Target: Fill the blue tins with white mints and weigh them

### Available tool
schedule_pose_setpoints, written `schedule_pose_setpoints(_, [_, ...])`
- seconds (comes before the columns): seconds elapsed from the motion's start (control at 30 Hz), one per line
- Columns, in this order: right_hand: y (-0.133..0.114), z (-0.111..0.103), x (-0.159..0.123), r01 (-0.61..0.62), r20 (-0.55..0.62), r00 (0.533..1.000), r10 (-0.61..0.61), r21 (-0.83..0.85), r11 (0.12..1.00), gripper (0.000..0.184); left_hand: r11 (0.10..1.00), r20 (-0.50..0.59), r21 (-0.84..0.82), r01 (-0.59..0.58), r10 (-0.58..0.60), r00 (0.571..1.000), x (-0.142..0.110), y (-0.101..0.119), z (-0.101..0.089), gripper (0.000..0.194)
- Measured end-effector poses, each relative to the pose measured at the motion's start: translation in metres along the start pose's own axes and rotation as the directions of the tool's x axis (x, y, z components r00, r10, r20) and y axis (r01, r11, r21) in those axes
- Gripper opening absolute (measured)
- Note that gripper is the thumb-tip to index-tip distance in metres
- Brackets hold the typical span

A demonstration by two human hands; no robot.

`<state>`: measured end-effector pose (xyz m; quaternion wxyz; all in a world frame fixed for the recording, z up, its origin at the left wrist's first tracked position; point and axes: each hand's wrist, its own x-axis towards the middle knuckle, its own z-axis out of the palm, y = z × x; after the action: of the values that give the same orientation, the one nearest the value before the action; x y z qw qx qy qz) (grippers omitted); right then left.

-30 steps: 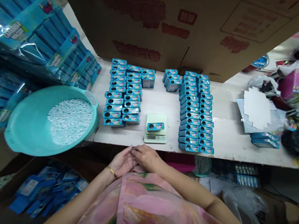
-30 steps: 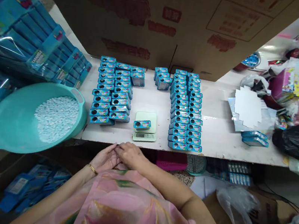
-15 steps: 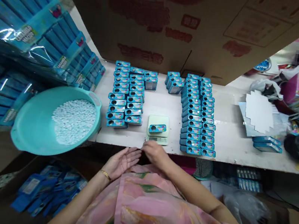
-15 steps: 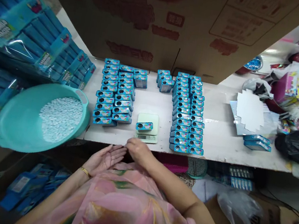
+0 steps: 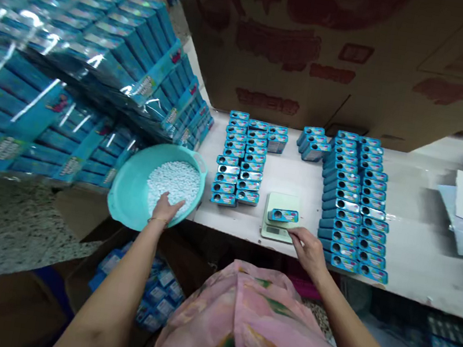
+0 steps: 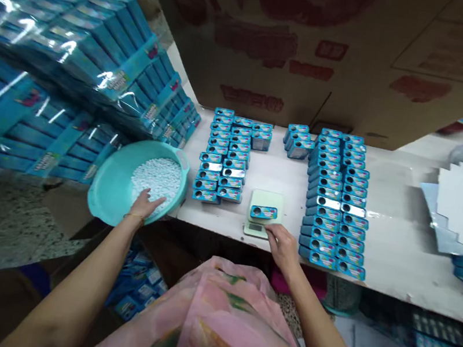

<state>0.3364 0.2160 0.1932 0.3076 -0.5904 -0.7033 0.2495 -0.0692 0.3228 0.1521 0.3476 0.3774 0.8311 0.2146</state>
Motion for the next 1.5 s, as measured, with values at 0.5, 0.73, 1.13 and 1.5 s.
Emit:
schedule_pose_setpoints(0.5, [-0.03, 0.008, -0.038, -0.057, 0.003, 0.998, 0.058, -0.114, 0.992, 0.021, 0.907, 0.207, -0.415, 0.063, 0.027, 0.978, 0.038, 0.025, 0.038, 0.015])
schedule_pose_setpoints(0.73, [-0.033, 0.013, -0.037, -0.08, 0.06, 0.994, 0.086, -0.103, 0.992, 0.023, 0.331, 0.342, -0.894, 0.302, 0.068, 0.937, 0.026, 0.011, -0.013, 0.007])
schedule_pose_setpoints(1.13, [-0.083, 0.063, -0.002, 0.177, 0.437, 0.889, -0.135, -0.057, 0.983, 0.02, -0.197, 0.412, -0.851, 0.487, 0.325, 0.851, -0.024, 0.014, -0.003, 0.006])
schedule_pose_setpoints(1.5, [-0.081, 0.06, 0.0, 0.161, 0.511, 0.852, -0.117, -0.043, 0.986, 0.02, -0.079, 0.301, -0.953, 0.292, -0.162, 0.94, 0.013, -0.004, -0.028, 0.014])
